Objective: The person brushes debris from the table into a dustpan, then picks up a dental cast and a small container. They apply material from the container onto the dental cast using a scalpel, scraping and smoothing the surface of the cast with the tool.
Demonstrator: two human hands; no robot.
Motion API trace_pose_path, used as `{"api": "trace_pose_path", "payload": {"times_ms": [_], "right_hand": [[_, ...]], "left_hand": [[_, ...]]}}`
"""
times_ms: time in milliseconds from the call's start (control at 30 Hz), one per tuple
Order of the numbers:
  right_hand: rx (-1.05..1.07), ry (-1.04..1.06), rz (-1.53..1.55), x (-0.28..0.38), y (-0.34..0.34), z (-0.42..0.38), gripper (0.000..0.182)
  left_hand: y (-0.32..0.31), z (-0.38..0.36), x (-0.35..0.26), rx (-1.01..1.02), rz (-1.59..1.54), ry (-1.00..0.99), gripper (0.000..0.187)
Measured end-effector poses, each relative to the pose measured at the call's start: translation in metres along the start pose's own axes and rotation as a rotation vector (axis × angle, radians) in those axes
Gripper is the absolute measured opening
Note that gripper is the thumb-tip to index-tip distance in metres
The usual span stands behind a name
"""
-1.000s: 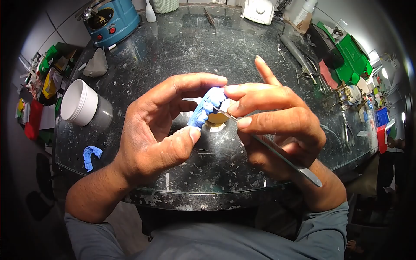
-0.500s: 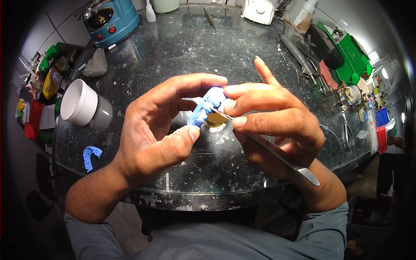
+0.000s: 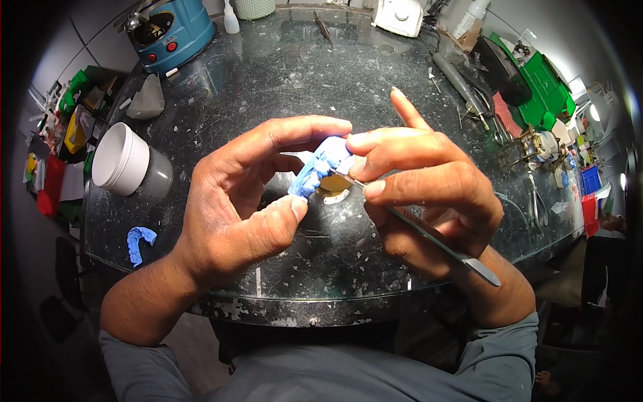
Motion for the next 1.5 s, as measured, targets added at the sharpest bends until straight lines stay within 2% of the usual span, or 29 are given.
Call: {"api": "trace_pose_path", "payload": {"times_ms": [767,867,1500], "right_hand": [[-0.025,-0.005,-0.001,-0.0029,-0.0007,-0.0012,0.023],[-0.006,0.040,-0.034,-0.0003,-0.0012,-0.0007,0.023],[0.006,-0.011,0.035,-0.0032,-0.0010,-0.0004,0.022]], "left_hand": [[-0.0023,-0.0009,0.0047,-0.046,-0.105,0.021,0.069],[-0.0016,-0.0006,0.0037,-0.042,-0.085,-0.002,0.069],[-0.0004,0.0004,0.0012,-0.028,-0.007,-0.016,0.068]]}}
Point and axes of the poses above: each hand's wrist, its own z-axis towards the middle knuckle, its own y-axis out of the back of the hand, x = y × z, the point moved 7 cm from there along z, towards the middle knuckle, and after that the axes turned 12 degrees about -z, right-handed, at the moved point
